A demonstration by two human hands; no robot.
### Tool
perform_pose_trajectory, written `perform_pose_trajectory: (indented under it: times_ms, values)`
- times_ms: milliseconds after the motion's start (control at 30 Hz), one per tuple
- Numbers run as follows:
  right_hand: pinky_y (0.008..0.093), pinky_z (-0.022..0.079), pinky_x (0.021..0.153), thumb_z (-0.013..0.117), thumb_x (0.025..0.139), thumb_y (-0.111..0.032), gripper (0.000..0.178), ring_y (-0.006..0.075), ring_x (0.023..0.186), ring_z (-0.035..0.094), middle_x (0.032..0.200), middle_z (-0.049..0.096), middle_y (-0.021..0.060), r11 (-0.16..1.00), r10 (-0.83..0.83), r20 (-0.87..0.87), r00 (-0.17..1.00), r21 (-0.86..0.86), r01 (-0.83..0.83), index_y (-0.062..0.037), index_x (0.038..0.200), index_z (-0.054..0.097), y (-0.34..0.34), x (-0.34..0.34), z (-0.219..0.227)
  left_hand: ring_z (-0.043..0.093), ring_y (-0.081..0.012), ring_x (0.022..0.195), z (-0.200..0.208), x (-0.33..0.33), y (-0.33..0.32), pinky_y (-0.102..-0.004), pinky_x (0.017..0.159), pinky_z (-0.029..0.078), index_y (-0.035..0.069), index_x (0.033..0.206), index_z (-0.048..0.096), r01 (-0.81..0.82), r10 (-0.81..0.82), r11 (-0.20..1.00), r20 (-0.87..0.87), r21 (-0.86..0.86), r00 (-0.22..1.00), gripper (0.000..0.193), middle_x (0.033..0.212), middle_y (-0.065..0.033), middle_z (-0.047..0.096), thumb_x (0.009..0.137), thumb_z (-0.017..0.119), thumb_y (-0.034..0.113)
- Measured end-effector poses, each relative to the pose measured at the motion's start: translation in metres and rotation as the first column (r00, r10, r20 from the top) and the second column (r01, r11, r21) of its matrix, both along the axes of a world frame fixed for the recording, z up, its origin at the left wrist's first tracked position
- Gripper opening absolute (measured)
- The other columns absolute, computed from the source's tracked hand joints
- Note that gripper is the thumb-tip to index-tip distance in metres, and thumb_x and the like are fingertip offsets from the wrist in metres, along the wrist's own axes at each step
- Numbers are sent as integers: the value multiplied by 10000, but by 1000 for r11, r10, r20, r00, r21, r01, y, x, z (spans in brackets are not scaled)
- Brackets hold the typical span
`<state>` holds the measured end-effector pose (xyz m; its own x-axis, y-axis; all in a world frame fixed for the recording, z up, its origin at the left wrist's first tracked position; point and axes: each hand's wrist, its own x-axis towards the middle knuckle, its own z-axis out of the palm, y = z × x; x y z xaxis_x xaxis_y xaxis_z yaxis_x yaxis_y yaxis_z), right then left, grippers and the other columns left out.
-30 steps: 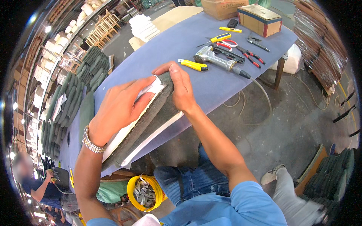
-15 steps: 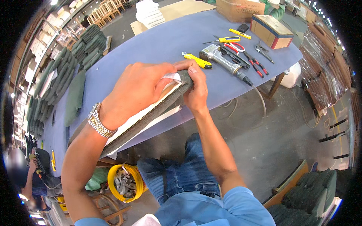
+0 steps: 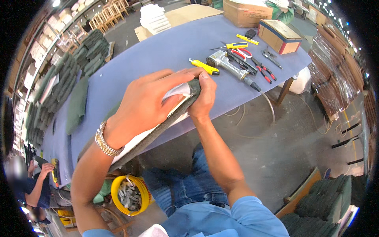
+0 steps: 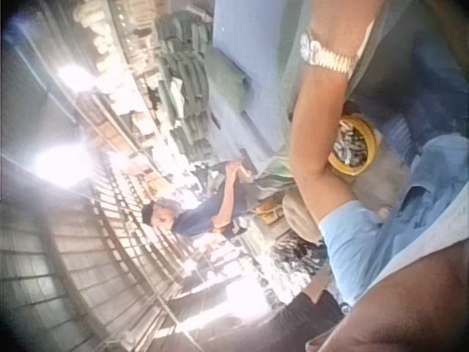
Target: The person folds green fabric over foam inserts and secures the edges using a staple gun. They repeatedly pick up cushions, align the fabric, staple the sides, and place finished units on the table.
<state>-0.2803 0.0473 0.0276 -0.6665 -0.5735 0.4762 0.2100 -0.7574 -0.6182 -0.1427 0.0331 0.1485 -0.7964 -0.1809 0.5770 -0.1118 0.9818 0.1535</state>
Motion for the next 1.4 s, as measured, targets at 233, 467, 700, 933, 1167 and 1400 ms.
perform_pose_trajectory:
  times_ms: [233, 467, 700, 933, 1167, 1400]
  values:
    - [355, 492, 809, 295, 1113, -357, 625, 222, 804, 631, 845, 712, 150, 991, -129, -214, 968, -70, 116, 37, 824, 684, -1, 17, 49, 706, -111, 905, 40, 36, 22, -278, 863, 553, 75, 1472, 571, -38, 71, 902, -62, 429, 996, 611, 924, -62, 749, 894, 748, -11]
    - [327, 476, 729, 194, 1116, -504, 804, 185, 721, 601, 754, 683, 112, 970, -185, -356, 916, 86, 229, 38, 813, 706, -2, 35, 78, 743, -161, 812, 52, 66, 31, -314, 792, 581, 79, 1438, 596, -90, 201, 881, -196, 464, 960, 570, 1011, -103, 779, 895, 750, 2]
    - [333, 462, 672, 200, 1122, -501, 801, 181, 659, 573, 686, 646, 90, 949, -246, -416, 876, 82, 306, 28, 799, 708, 2, 45, 90, 701, -286, 983, 53, 67, 38, -363, 850, 547, 43, 1221, 715, -359, 359, 933, -86, 13, 929, 315, 1160, -119, 743, 907, 711, 59]
    - [332, 458, 656, 234, 1123, -440, 750, 179, 634, 559, 657, 631, 83, 948, -231, -423, 876, 105, 301, 26, 769, 703, 3, 46, 98, 694, -268, 1123, 25, 68, 26, -381, 911, 513, 61, 1134, 759, -243, 188, 946, -250, -214, 950, 284, 1168, -71, 755, 853, 726, 34]
    - [328, 445, 635, 276, 1110, -374, 685, 158, 618, 539, 646, 628, 79, 955, -226, -410, 884, 87, 285, 21, 748, 704, 0, 43, 90, 697, -248, 1171, 27, 71, 25, -380, 959, 504, 46, 1147, 765, -99, 62, 966, -158, -239, 986, 336, 1207, -80, 753, 812, 753, 19]
    - [382, 428, 606, 342, 1081, -263, 564, 224, 579, 531, 643, 621, 131, 952, -247, -403, 881, 71, 299, 26, 745, 690, 7, 41, 80, 679, -202, 1194, 16, 70, 27, -395, 968, 506, 61, 1128, 771, -72, 38, 949, -115, -307, 993, 348, 1236, -48, 739, 782, 761, 38]
